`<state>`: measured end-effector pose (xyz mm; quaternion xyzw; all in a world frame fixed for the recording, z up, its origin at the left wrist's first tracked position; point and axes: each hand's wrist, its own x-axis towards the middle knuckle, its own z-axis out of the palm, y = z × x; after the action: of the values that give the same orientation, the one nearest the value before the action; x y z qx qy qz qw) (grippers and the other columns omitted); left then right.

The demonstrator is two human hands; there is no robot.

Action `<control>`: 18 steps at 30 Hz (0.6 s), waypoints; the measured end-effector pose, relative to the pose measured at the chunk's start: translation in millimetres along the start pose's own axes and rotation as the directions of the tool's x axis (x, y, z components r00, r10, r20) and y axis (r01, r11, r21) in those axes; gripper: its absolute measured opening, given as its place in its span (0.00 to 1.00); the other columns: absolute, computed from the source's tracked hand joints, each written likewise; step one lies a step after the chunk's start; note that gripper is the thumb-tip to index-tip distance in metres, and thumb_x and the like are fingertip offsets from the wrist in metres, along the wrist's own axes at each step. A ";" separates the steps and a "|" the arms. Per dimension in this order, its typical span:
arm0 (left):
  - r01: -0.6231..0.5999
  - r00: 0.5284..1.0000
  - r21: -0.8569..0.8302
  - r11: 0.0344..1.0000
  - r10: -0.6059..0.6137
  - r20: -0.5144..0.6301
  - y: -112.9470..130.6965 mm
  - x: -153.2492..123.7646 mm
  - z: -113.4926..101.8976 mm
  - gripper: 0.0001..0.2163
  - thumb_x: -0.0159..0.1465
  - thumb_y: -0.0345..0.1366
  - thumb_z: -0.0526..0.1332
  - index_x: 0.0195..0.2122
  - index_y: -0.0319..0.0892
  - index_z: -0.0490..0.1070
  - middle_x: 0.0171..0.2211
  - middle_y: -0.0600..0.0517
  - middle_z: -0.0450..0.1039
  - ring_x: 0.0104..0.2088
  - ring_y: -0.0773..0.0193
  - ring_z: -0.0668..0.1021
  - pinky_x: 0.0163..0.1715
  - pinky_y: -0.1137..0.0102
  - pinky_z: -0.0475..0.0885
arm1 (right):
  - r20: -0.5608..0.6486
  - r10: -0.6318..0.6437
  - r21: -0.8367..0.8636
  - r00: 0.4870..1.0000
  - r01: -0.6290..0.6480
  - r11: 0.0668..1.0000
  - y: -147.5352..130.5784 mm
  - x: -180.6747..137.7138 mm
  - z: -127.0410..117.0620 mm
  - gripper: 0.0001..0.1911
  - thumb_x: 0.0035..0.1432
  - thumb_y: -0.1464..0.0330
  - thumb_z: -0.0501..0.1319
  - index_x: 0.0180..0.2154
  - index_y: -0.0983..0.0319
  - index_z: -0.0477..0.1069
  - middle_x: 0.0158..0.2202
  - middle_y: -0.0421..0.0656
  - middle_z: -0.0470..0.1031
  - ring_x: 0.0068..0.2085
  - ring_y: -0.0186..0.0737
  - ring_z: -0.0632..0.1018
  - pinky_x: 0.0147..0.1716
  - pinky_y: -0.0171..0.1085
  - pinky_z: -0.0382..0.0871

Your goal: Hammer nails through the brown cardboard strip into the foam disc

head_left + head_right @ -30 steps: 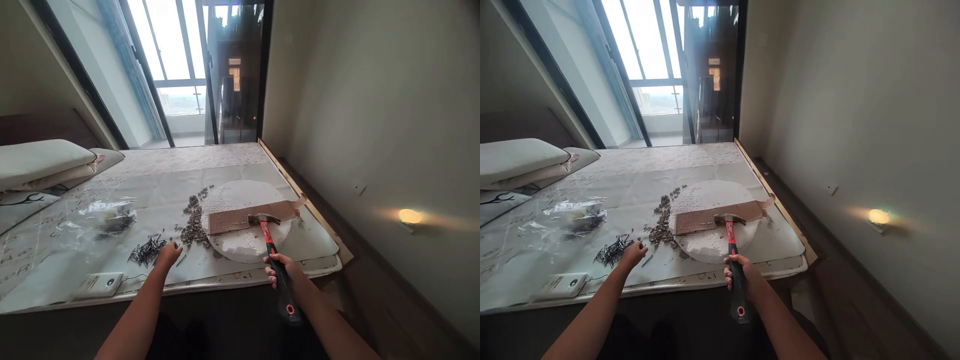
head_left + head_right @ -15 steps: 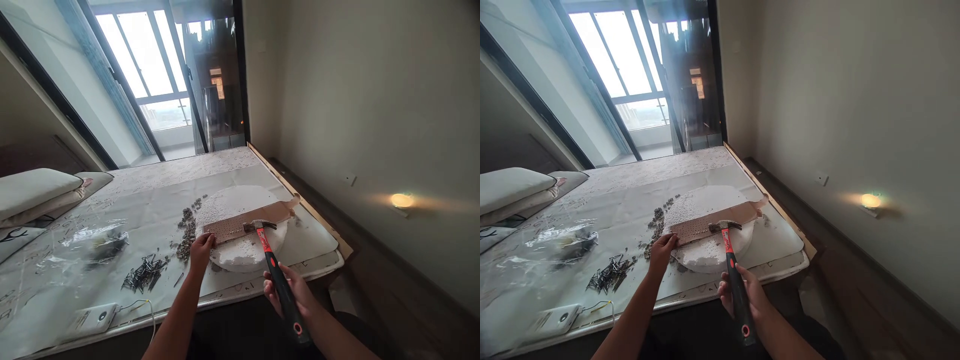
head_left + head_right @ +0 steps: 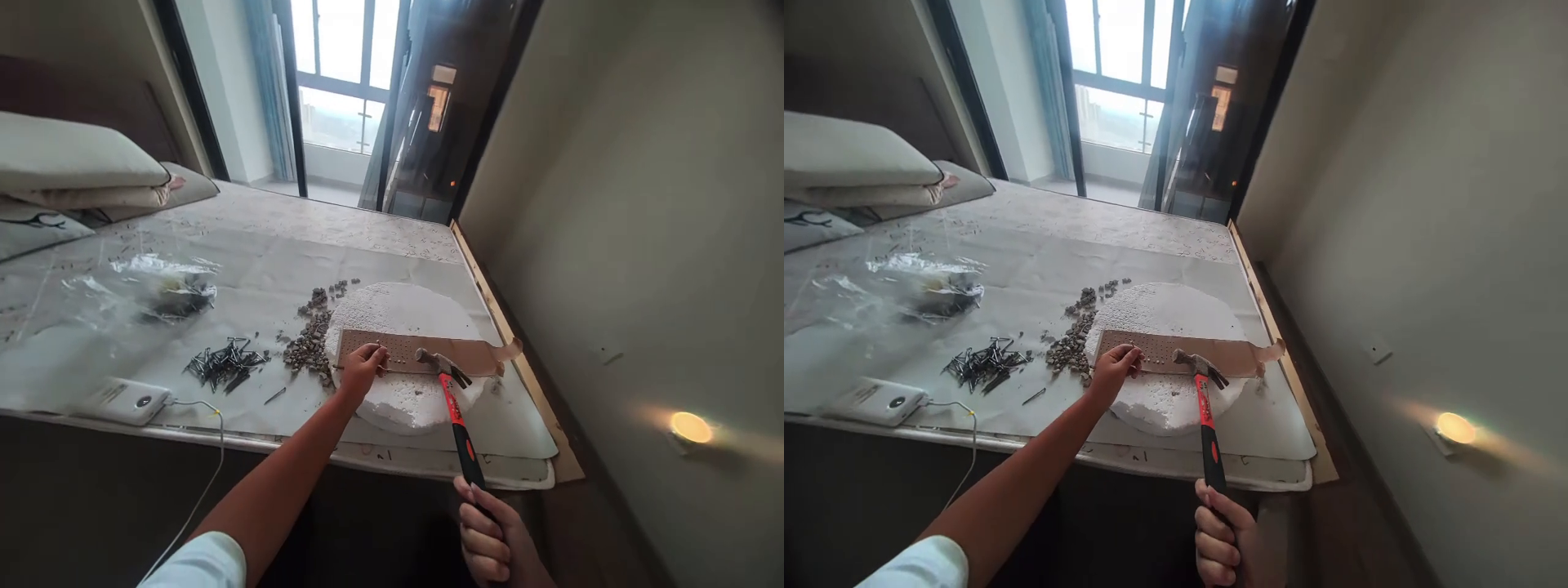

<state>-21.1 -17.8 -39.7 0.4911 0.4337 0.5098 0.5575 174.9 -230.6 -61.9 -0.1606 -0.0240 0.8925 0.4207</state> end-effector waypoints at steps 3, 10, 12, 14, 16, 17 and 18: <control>0.037 0.999 -0.208 0.977 -0.029 0.043 5.6 -1.7 2.0 0.14 0.54 0.45 0.61 0.29 0.38 0.67 0.33 0.45 0.76 0.28 0.68 0.73 0.25 0.73 0.67 | 0.227 -0.019 0.030 0.974 0.013 0.999 -0.9 -0.3 -4.1 0.11 0.60 0.64 0.57 0.28 0.59 0.58 0.12 0.25 0.48 0.09 0.19 0.42 0.07 0.19 0.47; 0.227 0.951 -0.556 0.800 -0.059 0.303 12.1 -8.1 -2.3 0.11 0.55 0.41 0.64 0.28 0.38 0.66 0.30 0.48 0.75 0.26 0.69 0.73 0.26 0.73 0.66 | 0.490 -0.140 0.086 0.860 0.112 0.990 6.7 11.9 -5.6 0.18 0.63 0.59 0.51 0.24 0.58 0.48 0.08 0.23 0.46 0.05 0.16 0.44 0.08 0.18 0.48; 0.240 0.950 -0.566 0.789 -0.069 0.305 10.0 -6.4 -6.2 0.10 0.55 0.40 0.64 0.29 0.38 0.67 0.31 0.48 0.74 0.28 0.68 0.74 0.28 0.72 0.68 | 0.501 -0.186 0.076 0.845 0.171 0.982 9.3 13.6 -10.1 0.20 0.63 0.58 0.50 0.23 0.58 0.46 0.07 0.22 0.44 0.05 0.16 0.42 0.07 0.18 0.47; 0.255 0.947 -0.563 0.786 -0.085 0.310 8.0 -4.0 -10.2 0.10 0.54 0.39 0.65 0.30 0.37 0.68 0.32 0.47 0.74 0.30 0.67 0.75 0.30 0.71 0.69 | 0.462 -0.213 0.022 0.861 0.229 0.973 11.3 13.4 -17.0 0.21 0.61 0.56 0.51 0.22 0.57 0.45 0.05 0.21 0.40 0.04 0.16 0.39 0.07 0.18 0.45; 0.272 0.942 -0.562 0.781 -0.099 0.319 7.2 -1.9 -13.6 0.11 0.53 0.39 0.66 0.30 0.37 0.69 0.32 0.47 0.74 0.31 0.66 0.75 0.31 0.71 0.70 | 0.366 -0.225 -0.087 0.903 0.274 0.958 12.8 12.3 -24.6 0.24 0.59 0.54 0.53 0.20 0.57 0.45 0.03 0.21 0.37 0.04 0.17 0.38 0.06 0.19 0.43; 0.278 0.941 -0.563 0.778 -0.104 0.321 7.4 -1.2 -14.8 0.11 0.53 0.39 0.67 0.30 0.37 0.69 0.32 0.47 0.74 0.30 0.66 0.75 0.31 0.71 0.70 | 0.302 -0.245 -0.143 0.921 0.298 0.944 13.6 11.8 -27.9 0.25 0.57 0.52 0.54 0.20 0.57 0.44 0.03 0.21 0.36 0.04 0.18 0.38 0.06 0.20 0.42; 0.281 0.941 -0.565 0.776 -0.108 0.320 7.8 -0.6 -15.8 0.12 0.52 0.39 0.67 0.30 0.37 0.69 0.32 0.47 0.74 0.30 0.66 0.75 0.30 0.71 0.69 | 0.245 -0.269 -0.198 0.931 0.320 0.927 14.4 11.3 -30.5 0.27 0.56 0.50 0.55 0.19 0.57 0.44 0.02 0.22 0.35 0.04 0.18 0.38 0.05 0.21 0.41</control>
<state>-37.9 -16.8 -34.2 0.3047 0.2176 0.4884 0.7882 166.9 -234.0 -96.4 -0.1069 -0.1982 0.8218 0.5234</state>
